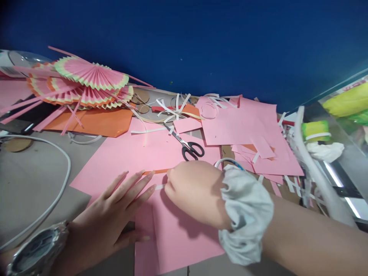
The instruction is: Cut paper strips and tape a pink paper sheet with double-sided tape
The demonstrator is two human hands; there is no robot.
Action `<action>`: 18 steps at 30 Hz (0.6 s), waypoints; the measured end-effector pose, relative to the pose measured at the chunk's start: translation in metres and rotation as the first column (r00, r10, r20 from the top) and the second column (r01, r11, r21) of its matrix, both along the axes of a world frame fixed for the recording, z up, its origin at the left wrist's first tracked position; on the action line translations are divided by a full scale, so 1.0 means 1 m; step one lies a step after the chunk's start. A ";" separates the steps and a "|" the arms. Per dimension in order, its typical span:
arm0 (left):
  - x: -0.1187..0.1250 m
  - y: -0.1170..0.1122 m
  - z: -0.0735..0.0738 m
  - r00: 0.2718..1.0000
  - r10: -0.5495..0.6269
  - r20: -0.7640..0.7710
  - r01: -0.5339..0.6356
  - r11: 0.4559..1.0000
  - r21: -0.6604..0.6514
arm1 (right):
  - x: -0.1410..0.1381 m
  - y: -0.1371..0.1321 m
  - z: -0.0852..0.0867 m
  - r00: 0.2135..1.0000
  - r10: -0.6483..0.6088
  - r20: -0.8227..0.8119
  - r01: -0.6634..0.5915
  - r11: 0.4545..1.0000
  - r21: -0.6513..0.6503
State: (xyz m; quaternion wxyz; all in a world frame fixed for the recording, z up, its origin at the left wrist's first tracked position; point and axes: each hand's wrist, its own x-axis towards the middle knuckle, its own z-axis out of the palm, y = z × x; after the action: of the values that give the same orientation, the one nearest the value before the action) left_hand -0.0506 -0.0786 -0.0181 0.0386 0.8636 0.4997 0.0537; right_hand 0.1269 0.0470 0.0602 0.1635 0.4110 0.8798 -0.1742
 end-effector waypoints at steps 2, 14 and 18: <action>0.001 0.000 0.000 1.000 0.004 -0.007 -0.004 1.000 0.002 | 0.003 0.004 0.009 0.997 -0.035 0.062 0.042 0.993 -0.113; -0.002 0.001 -0.001 1.000 -0.010 -0.005 0.010 0.999 0.030 | 0.059 0.034 0.003 0.955 -0.268 -0.129 0.236 0.947 -0.216; -0.001 0.001 -0.001 1.000 -0.011 -0.015 0.012 0.999 0.048 | 0.087 0.030 -0.003 0.948 -0.180 -0.264 0.188 0.982 0.005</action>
State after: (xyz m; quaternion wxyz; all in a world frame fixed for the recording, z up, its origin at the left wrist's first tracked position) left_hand -0.0514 -0.0777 -0.0192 0.0146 0.8675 0.4936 0.0592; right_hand 0.2140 0.0774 0.0576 0.0225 0.4669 0.8541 -0.2281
